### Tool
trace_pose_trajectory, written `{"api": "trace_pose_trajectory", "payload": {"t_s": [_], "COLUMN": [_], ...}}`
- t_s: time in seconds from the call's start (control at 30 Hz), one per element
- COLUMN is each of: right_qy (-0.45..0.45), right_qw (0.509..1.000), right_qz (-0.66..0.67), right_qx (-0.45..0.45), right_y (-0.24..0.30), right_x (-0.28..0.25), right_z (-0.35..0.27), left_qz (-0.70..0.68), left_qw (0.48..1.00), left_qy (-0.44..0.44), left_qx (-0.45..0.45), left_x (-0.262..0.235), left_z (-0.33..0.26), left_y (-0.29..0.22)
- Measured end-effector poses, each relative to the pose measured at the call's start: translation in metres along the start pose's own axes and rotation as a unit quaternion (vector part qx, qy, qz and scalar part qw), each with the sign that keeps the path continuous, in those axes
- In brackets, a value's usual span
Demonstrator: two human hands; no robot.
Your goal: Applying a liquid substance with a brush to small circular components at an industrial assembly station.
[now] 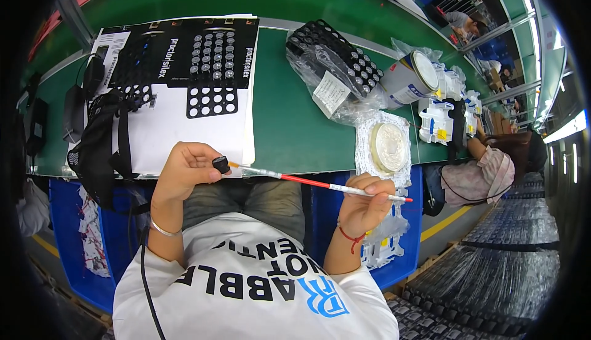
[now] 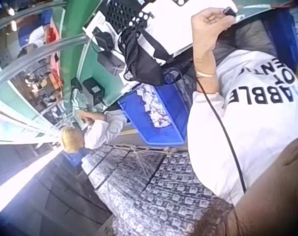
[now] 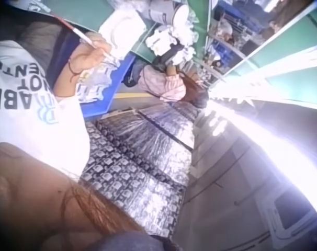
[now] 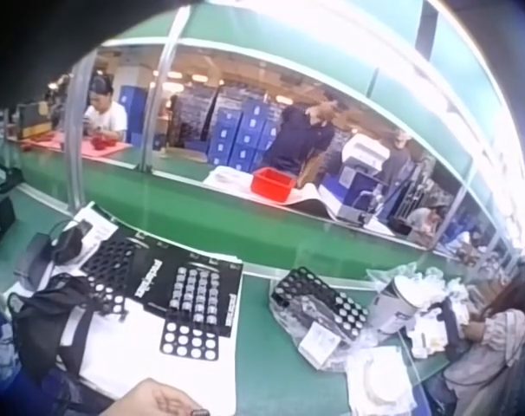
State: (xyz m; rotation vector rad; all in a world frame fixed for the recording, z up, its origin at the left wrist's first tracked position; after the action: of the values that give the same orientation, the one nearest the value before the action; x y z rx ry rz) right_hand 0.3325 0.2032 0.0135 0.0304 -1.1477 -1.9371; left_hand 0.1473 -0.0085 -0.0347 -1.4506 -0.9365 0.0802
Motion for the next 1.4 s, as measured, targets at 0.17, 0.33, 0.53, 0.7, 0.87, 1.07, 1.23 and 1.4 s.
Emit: {"api": "trace_pose_trajectory", "payload": {"t_s": [0.17,0.33,0.53,0.7,0.87,1.07,1.23,1.4], "right_qy": [0.025,0.035,0.024,0.010,-0.036,-0.082,-0.136,-0.217], "right_qw": [1.000,0.999,0.999,0.999,0.999,0.996,0.991,0.945], "right_qz": [0.005,-0.015,-0.013,-0.029,-0.018,-0.019,-0.003,-0.180], "right_qx": [0.016,0.017,0.027,0.015,0.015,0.015,-0.001,-0.165], "right_y": [-0.001,-0.003,-0.008,-0.010,-0.011,-0.016,-0.009,0.025], "right_x": [0.005,0.003,-0.001,-0.003,-0.006,-0.013,-0.017,-0.057], "right_z": [-0.001,0.001,0.002,0.002,0.002,-0.005,-0.005,0.012], "left_qz": [0.020,0.032,0.050,0.049,0.064,0.186,0.046,0.064], "left_qw": [1.000,0.999,0.999,0.999,0.998,0.959,0.998,0.985], "left_qy": [-0.003,0.007,0.002,-0.001,-0.024,-0.178,-0.035,-0.084], "left_qx": [-0.007,0.007,0.015,0.012,0.010,0.121,0.035,0.136], "left_x": [0.001,0.003,0.003,0.002,-0.001,-0.026,-0.004,0.006], "left_z": [-0.001,-0.001,0.000,0.004,0.007,0.021,0.023,0.023], "left_y": [-0.003,-0.004,-0.005,-0.001,-0.005,-0.028,-0.024,-0.015]}}
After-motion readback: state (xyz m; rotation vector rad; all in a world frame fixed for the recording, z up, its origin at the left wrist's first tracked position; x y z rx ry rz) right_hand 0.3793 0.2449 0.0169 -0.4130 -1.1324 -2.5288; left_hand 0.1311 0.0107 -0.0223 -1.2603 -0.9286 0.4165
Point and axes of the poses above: each hand's wrist, its own z-axis towards the middle knuckle, its own x-axis out of the palm, y = z × x, the point moved 4 cm from there along z, towards the middle knuckle, and after that the axes turned 3 degrees about -y, right-handed, at the moved point
